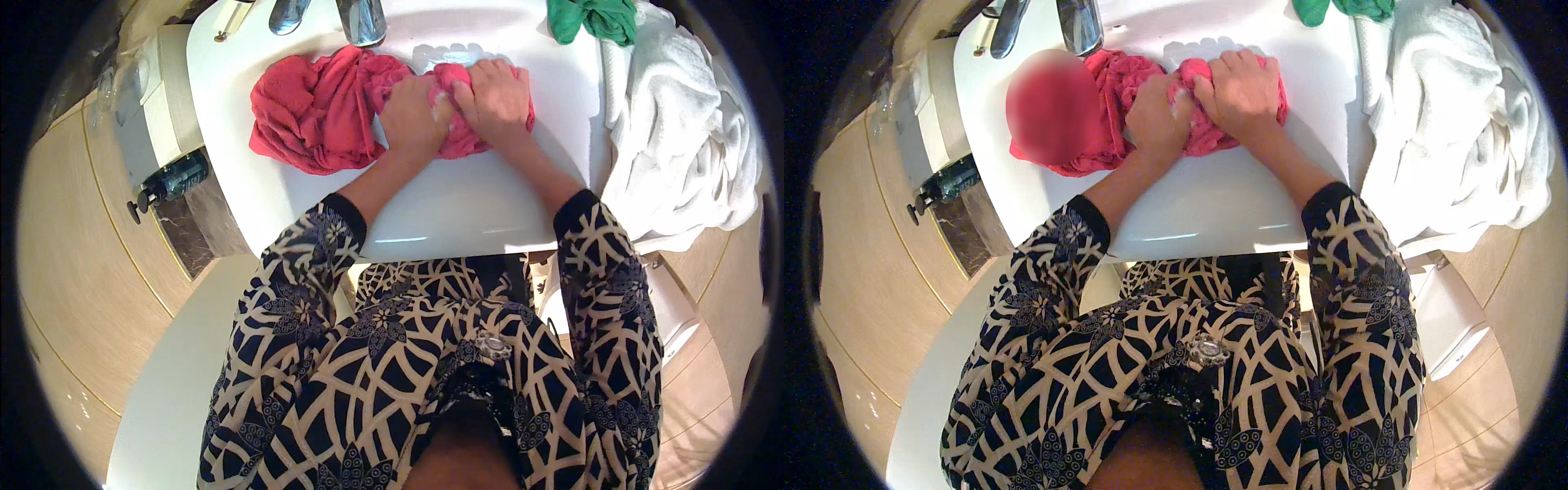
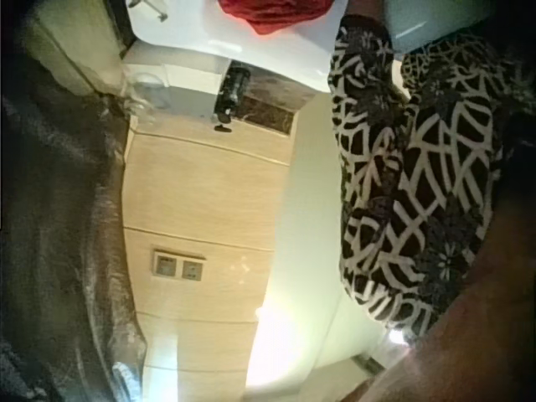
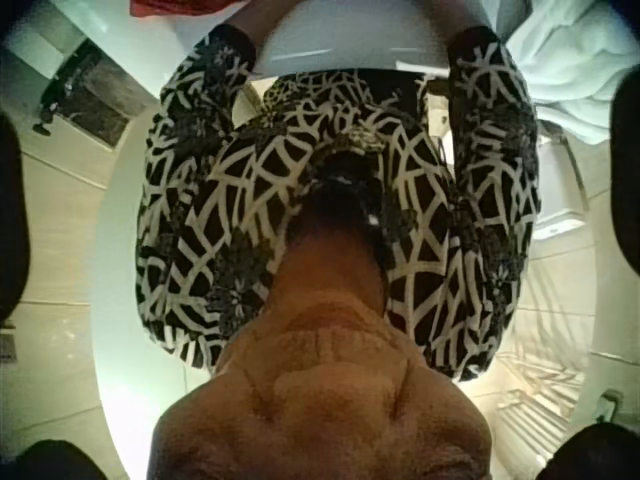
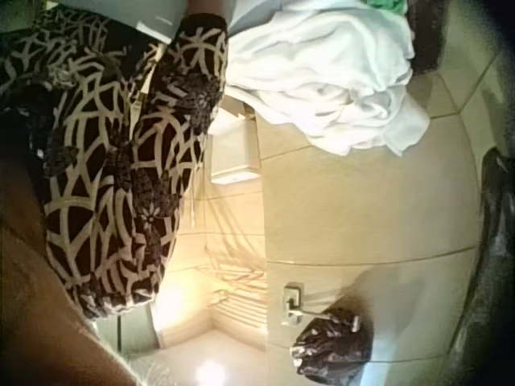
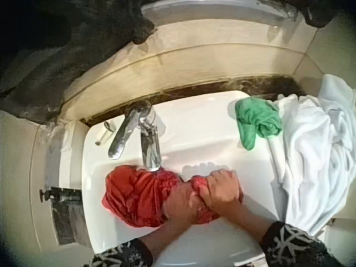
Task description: The person hand-washes a pink garment in a bathroom sink. They repeatedly wet, scrub, and wring the fabric under running water, then rinse and wring it again before placing it aside.
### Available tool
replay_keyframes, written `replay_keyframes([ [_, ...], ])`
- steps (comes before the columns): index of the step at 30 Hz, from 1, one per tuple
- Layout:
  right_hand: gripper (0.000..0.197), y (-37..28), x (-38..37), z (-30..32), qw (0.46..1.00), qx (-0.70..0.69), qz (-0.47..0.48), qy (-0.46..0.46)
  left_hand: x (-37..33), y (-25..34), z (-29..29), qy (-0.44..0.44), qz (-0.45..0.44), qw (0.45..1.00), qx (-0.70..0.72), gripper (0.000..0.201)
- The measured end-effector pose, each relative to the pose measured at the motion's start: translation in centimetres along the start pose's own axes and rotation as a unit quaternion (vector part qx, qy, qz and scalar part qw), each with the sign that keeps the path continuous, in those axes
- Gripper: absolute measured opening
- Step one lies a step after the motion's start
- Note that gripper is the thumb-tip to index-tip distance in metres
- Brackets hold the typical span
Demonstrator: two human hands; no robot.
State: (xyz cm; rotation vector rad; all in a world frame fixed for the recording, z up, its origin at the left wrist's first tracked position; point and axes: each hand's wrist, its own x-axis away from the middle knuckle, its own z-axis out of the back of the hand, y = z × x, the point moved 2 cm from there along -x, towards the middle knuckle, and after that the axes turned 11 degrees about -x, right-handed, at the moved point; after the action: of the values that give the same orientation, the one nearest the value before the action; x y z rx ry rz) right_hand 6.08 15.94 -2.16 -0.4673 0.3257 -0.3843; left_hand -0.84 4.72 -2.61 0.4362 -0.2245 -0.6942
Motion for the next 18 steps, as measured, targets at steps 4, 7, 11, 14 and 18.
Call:
replay_keyframes([
  [4, 0.031, 0.8, -3.2, -1.1, 0.999, -0.013, -0.034, -0.037, -2.0, -1.2, -0.2, -0.016, 0.153, 0.987, 0.033, 0.035],
  [7, 0.035, 1.7, -4.9, -1.7, 0.993, -0.012, -0.085, -0.078, -4.6, -2.9, -1.0, -0.043, 0.275, 0.954, 0.11, 0.038],
  [11, 0.032, 5.0, -6.9, -0.1, 0.993, -0.086, -0.077, -0.018, -4.9, -3.9, -1.7, 0.007, 0.337, 0.781, 0.525, 0.045],
  [14, 0.04, 4.5, -6.5, 3.1, 0.658, -0.637, -0.387, 0.102, -4.1, -4.0, -0.8, -0.073, 0.281, 0.768, 0.571, 0.047],
  [18, 0.035, 3.9, -3.5, 7.3, 0.599, -0.676, -0.411, 0.124, -2.6, -2.9, 8.6, 0.049, 0.02, 0.988, 0.145, 0.038],
])
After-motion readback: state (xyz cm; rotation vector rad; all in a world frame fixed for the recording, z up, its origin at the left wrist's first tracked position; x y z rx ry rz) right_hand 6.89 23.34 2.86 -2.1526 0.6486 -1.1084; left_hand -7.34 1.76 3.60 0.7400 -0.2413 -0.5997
